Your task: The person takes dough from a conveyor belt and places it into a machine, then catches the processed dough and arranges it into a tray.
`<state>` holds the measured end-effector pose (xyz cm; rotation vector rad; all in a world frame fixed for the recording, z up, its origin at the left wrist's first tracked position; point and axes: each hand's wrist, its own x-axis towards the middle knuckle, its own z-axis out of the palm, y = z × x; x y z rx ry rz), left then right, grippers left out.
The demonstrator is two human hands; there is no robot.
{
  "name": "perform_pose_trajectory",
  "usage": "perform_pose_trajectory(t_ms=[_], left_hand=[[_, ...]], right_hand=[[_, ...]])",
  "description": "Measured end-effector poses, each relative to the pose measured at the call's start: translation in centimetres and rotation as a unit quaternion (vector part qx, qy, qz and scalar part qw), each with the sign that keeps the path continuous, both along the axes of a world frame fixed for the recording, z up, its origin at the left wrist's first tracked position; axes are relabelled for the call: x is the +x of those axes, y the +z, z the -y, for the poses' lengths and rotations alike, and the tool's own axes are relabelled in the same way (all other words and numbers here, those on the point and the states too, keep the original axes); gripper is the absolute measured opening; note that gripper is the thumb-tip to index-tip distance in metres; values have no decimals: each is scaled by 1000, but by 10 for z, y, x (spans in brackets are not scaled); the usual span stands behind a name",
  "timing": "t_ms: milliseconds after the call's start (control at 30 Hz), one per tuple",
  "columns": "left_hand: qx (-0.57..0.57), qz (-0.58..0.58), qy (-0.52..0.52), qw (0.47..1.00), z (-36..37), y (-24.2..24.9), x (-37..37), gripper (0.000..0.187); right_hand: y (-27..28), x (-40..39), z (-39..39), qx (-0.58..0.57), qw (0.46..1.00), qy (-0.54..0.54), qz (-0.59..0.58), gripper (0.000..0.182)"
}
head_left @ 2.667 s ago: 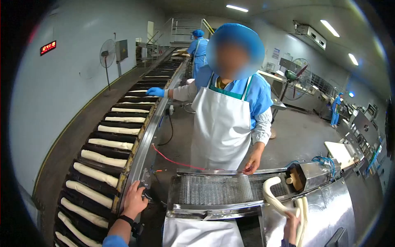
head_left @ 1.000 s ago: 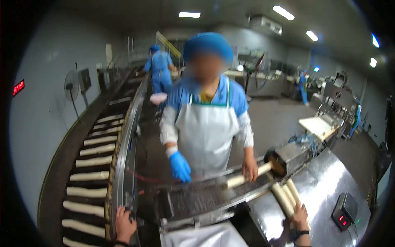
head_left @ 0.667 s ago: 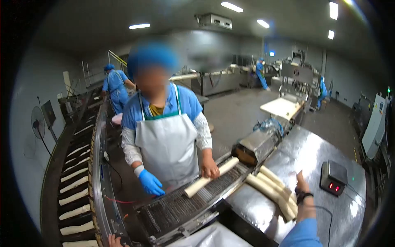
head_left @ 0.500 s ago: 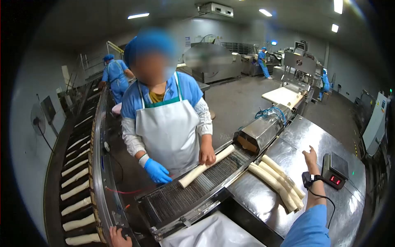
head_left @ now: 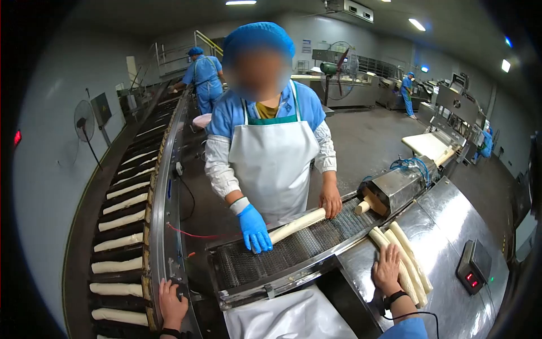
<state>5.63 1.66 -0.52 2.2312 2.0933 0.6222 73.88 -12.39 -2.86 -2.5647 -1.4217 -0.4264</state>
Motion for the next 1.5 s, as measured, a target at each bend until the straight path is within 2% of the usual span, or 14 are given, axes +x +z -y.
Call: perform_pose_trajectory(t_ms=[100, 133, 200, 367, 400, 467, 633, 733, 800, 900, 1067, 1167, 1333, 1500], left_hand=[[-1, -2, -6, 1000, 0, 3, 1, 37], [5, -2, -11, 1000, 0, 3, 1, 37], [-7, -5, -1, 1000, 1, 4, 3, 38], [-20, -3, -2, 1000, 0, 7, 2, 41], [-21, -2, -4, 1000, 0, 6, 3, 41], [-22, -1, -3, 1000, 1, 8, 4, 40], [-46, -1, 15, 999, 0, 14, 8, 39], [-60, -8, 16, 998, 0, 13, 7, 39], [-65, -3, 17, 998, 0, 14, 7, 40], [-49, 3, 18, 999, 1, 13, 8, 40], [-55, -4, 14, 998, -2, 10, 2, 41], [-65, -1, 20, 998, -2, 9, 3, 41], [-59, 1, 24, 998, -3, 9, 2, 40], [-53, -3, 16, 998, -2, 9, 2, 38]], right_hand=[[20, -14, -8, -57, 986, 157, -24, 66], [12, -12, -10, -64, 984, 164, -24, 66], [-7, -8, -20, 10, 981, 170, -97, 65], [-17, -9, -45, 71, 987, 46, -140, 72], [-18, -7, -50, 70, 986, 47, -141, 72], [-24, -6, -63, 89, 989, -27, -117, 74], [-25, -4, -87, 49, 982, -133, -122, 74], [-25, -15, -96, 21, 987, -133, -89, 75], [-24, -19, -98, 16, 990, -101, -96, 74], [-22, -27, -104, 53, 990, 16, -132, 71], [-20, -38, -131, 56, 994, 53, -79, 66], [-26, -54, -154, 45, 983, 158, -83, 63], [-4, -94, -187, -27, 974, 213, -74, 69], [1, -133, -214, -8, 958, 285, -26, 52]])
